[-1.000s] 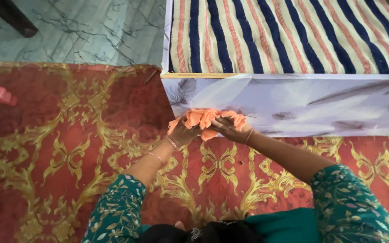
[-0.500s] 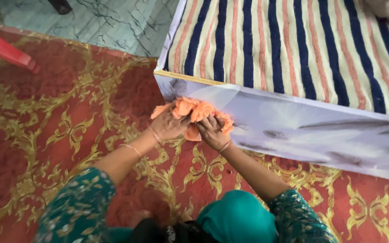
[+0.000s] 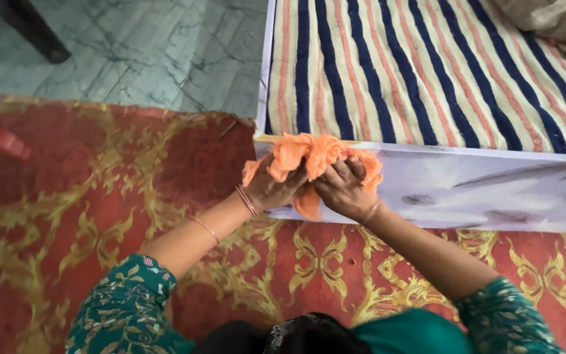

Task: The person wipes the side of a bed frame with a cloth. They move along the length of the bed, cleaning the surface with a back-and-forth motion.

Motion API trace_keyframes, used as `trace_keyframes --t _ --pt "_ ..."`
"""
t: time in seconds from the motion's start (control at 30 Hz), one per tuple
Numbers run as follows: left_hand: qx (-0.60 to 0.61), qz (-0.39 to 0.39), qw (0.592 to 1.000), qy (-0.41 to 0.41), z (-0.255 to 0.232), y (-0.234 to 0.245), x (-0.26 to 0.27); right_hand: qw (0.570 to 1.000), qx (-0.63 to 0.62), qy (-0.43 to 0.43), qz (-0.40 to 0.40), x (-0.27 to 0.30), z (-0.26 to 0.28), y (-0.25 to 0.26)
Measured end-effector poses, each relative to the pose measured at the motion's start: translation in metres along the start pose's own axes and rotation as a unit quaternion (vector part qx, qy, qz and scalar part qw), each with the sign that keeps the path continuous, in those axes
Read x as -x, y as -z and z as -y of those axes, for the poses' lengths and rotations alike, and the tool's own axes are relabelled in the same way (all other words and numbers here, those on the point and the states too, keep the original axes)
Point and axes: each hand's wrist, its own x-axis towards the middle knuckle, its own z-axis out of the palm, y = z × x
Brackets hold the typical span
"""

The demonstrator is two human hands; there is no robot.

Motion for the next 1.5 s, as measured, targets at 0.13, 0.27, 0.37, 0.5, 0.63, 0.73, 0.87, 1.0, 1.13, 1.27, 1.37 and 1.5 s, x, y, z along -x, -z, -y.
trace_keyframes --t 0.13,0.27,0.37,0.5,0.63,0.73,0.87,1.0,1.13,1.27,1.37,1.5 --pt "-0.016 -0.022 1.000 -0.013 0.009 -0.002 0.018 0.999 0.038 0.027 0.002 -0.027 0.003 0.010" --pt "0.038 -0.029 0.998 -0.028 0.030 0.010 0.035 0.998 0.007 0.042 0.055 -0.070 0.011 0.028" --pt "0.109 -0.116 0.987 -0.024 0.052 0.025 0.035 0.998 0.049 0.019 0.034 -0.115 0.036 0.036" --pt "0.363 -0.054 0.929 0.047 0.086 0.048 0.032 0.995 0.065 -0.058 0.042 -0.177 0.076 0.034" --pt "0.508 -0.039 0.859 0.048 0.111 0.055 0.031 0.976 0.129 -0.127 0.124 -0.232 0.106 0.032" --pt "0.544 -0.066 0.836 0.025 0.126 0.047 0.030 0.946 0.217 -0.124 0.208 -0.264 0.119 0.030" --pt "0.555 -0.077 0.828 -0.002 0.145 0.024 0.040 0.903 0.274 -0.130 0.303 -0.286 0.129 0.022" --pt "0.541 -0.060 0.839 0.000 0.149 -0.008 0.057 0.837 0.366 -0.081 0.398 -0.285 0.142 0.006" --pt "0.502 -0.024 0.864 -0.020 0.156 -0.042 0.078 0.820 0.334 -0.065 0.460 -0.259 0.150 -0.023" --pt "0.450 0.230 0.862 0.033 0.158 -0.068 0.095 0.795 0.337 -0.022 0.503 -0.195 0.160 -0.069" --pt "0.411 0.199 0.889 0.022 0.159 -0.075 0.121 0.816 0.239 -0.237 0.470 -0.160 0.173 -0.122" --pt "0.441 0.227 0.865 0.080 0.145 -0.079 0.150 0.788 0.058 -0.387 0.475 -0.135 0.179 -0.150"
